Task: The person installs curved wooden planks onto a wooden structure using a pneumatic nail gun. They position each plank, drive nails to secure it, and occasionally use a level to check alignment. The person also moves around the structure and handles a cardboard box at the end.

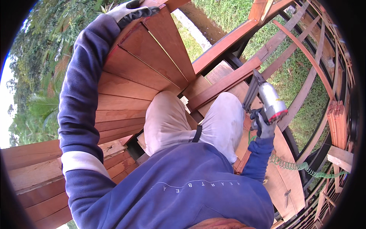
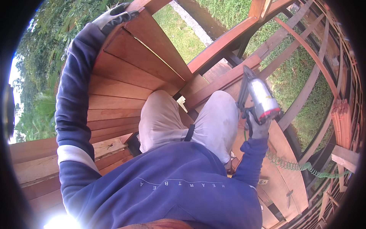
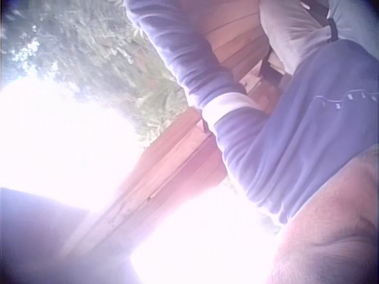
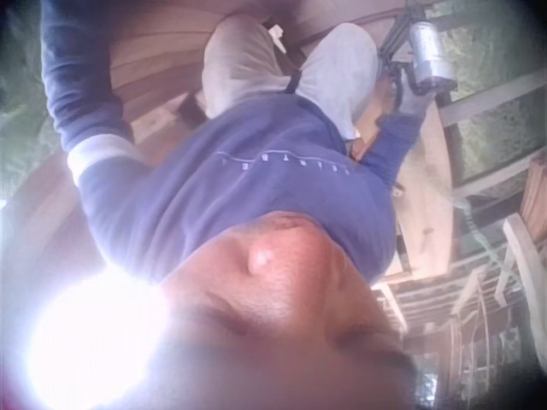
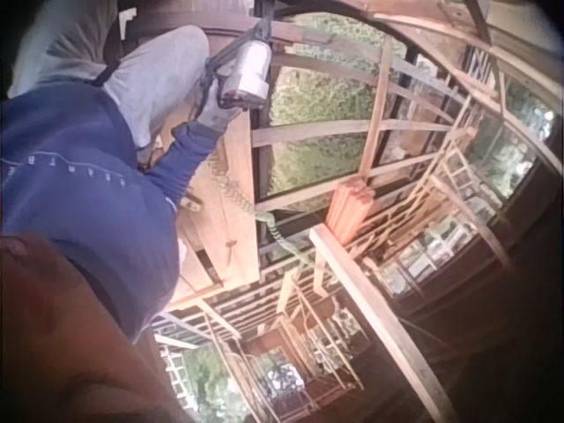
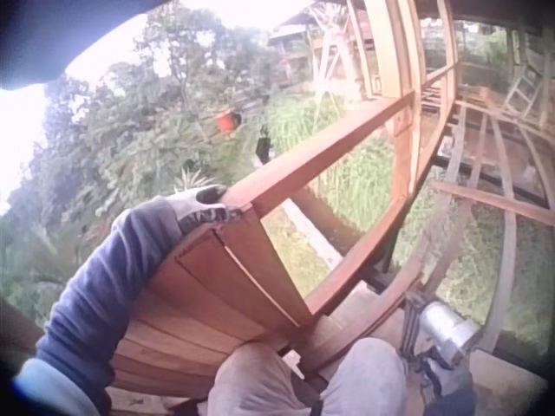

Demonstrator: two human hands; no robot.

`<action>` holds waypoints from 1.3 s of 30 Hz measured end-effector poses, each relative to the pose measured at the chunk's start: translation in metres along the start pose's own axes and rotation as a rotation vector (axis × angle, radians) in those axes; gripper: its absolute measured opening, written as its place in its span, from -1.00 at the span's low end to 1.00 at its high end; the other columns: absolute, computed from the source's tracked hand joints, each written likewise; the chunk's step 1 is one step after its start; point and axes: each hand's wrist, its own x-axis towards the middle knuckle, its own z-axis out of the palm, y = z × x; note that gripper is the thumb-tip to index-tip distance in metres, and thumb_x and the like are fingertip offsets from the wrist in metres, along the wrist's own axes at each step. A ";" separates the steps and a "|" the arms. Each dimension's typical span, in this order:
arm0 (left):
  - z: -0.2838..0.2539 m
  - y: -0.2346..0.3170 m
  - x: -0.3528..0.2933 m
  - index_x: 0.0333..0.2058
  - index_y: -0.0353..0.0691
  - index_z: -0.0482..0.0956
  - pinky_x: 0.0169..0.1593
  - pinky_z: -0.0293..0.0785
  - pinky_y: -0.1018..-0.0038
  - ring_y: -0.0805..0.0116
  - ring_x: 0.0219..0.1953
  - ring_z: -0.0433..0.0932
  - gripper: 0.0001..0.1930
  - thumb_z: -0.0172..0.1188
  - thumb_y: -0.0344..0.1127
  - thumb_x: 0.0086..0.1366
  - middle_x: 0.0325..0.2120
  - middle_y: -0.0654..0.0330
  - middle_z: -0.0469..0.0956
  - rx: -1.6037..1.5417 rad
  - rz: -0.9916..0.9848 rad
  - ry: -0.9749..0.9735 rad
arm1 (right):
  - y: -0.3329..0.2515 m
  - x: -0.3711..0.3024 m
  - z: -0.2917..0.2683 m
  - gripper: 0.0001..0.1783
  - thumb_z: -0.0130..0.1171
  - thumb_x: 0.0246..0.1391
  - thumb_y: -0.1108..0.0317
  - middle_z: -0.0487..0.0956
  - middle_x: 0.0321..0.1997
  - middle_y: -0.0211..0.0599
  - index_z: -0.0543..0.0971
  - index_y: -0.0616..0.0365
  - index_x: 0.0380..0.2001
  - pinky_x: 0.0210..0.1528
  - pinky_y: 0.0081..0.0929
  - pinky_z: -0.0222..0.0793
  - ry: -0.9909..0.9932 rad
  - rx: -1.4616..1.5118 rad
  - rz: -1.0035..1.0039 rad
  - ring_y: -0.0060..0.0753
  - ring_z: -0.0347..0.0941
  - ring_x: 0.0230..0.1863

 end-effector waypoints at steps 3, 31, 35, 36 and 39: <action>-0.006 -0.024 0.006 0.22 -0.29 0.18 -0.27 0.47 0.70 0.47 -0.17 0.51 -0.50 0.05 -0.32 0.36 0.06 0.00 0.41 -0.348 -0.020 0.003 | 0.027 0.028 0.022 -0.36 0.38 -0.17 0.46 0.51 -0.11 -0.16 0.36 0.29 0.03 0.00 -0.26 0.38 0.008 -0.033 -0.061 -0.24 0.48 -0.10; 0.003 0.006 -0.004 0.04 -0.25 0.44 -0.09 0.40 0.52 0.42 -0.15 0.48 -0.35 0.41 -0.05 0.02 -0.15 0.19 0.55 -0.065 -0.072 0.141 | -0.140 0.044 0.205 -0.57 0.30 -0.19 0.46 0.59 -0.23 -0.18 0.52 0.24 -0.15 -0.24 -0.40 0.50 -0.421 -0.210 -1.124 -0.25 0.58 -0.31; 0.005 0.003 -0.007 0.04 -0.25 0.45 -0.04 0.41 0.48 0.38 -0.11 0.50 -0.41 0.31 -0.01 0.12 -0.12 0.16 0.55 -0.051 -0.018 0.156 | -0.130 0.044 0.211 -0.66 0.32 -0.17 0.42 0.57 -0.14 -0.24 0.58 0.12 -0.22 -0.26 -0.39 0.49 -0.284 -0.309 -1.257 -0.27 0.56 -0.26; 0.005 0.005 -0.007 0.04 -0.25 0.45 -0.03 0.42 0.46 0.36 -0.10 0.50 -0.42 0.27 0.01 0.15 -0.12 0.14 0.55 -0.027 -0.011 0.146 | -0.133 0.044 0.211 -0.66 0.33 -0.18 0.41 0.56 -0.12 -0.26 0.59 0.10 -0.23 -0.26 -0.39 0.49 -0.262 -0.318 -1.302 -0.28 0.56 -0.25; -0.001 -0.016 -0.005 0.04 -0.25 0.45 0.04 0.39 0.40 0.25 -0.05 0.50 -0.52 0.05 -0.01 0.30 -0.10 0.09 0.53 0.330 0.261 0.227 | -0.138 0.041 0.213 -0.67 0.31 -0.19 0.43 0.57 -0.17 -0.30 0.59 0.06 -0.23 -0.26 -0.38 0.50 -0.137 -0.483 -1.504 -0.33 0.55 -0.25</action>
